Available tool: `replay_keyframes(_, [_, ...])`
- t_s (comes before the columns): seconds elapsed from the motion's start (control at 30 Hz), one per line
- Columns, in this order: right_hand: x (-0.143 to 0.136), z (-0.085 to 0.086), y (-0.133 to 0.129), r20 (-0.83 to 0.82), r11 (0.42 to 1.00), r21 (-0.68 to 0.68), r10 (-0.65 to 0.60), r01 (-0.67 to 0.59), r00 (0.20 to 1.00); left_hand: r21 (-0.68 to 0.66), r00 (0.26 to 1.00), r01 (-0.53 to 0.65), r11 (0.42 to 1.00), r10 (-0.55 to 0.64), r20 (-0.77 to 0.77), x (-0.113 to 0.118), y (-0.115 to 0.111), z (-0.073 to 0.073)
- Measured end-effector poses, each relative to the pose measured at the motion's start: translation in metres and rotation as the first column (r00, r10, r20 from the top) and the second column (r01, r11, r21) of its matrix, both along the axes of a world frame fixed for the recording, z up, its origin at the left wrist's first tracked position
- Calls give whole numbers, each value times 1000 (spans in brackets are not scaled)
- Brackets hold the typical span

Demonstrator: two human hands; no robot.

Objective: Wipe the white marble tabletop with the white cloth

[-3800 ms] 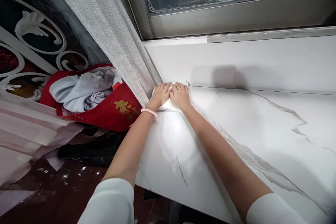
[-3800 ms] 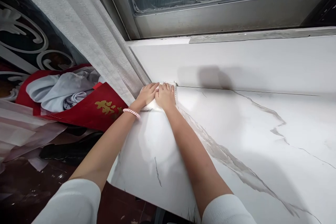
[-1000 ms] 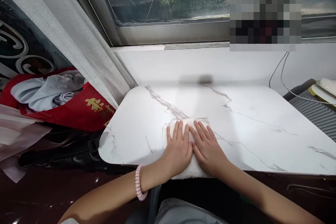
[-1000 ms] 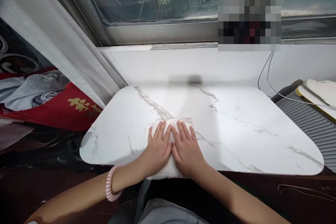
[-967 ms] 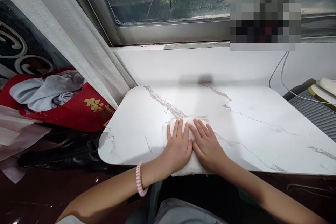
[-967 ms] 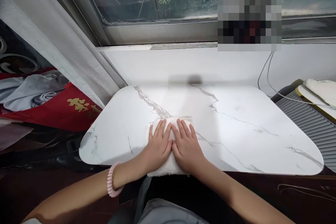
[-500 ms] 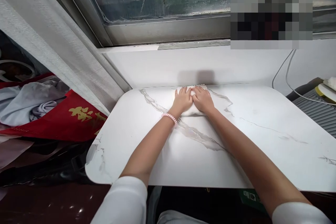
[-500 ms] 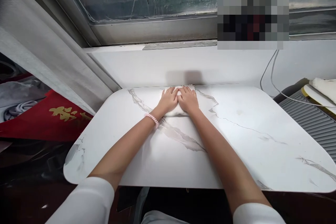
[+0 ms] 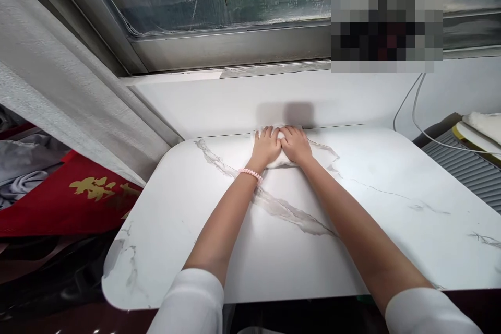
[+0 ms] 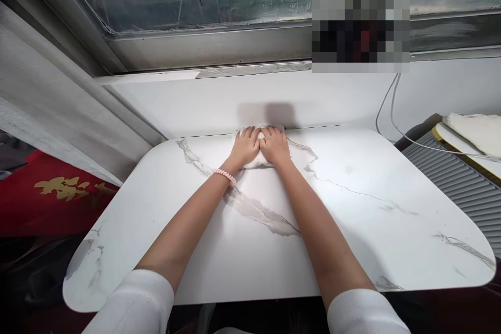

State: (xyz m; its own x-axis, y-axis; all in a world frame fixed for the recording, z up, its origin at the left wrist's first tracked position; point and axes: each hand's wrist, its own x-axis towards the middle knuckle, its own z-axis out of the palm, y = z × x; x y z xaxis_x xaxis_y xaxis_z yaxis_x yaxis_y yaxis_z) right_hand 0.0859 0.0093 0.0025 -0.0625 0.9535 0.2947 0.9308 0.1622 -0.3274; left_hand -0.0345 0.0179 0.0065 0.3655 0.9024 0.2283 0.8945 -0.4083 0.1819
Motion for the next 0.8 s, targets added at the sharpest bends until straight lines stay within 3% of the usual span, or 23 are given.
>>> replay_keyframes(0.17, [2,3,-29,70,998,-53,23,-19,997,-9,999,-41,999,40,-19,3,-35,1])
replay_keyframes(0.3, [7,4,-78,98,995,-88,49,-41,994,-13,999,-51,999,51,8,6,-82,-2])
replay_keyframes(0.6, [39,-3,-233,180,994,-17,105,-104,978,-142,988,144,979,-135,71,15,-221,-2])
replay_keyframes(0.7, [50,-5,-265,190,994,-21,112,-110,975,-216,973,226,950,-207,107,18,-250,2])
replay_keyframes(0.8, [60,-7,-278,209,994,-32,111,-106,972,-281,965,258,924,-231,129,22,-261,6])
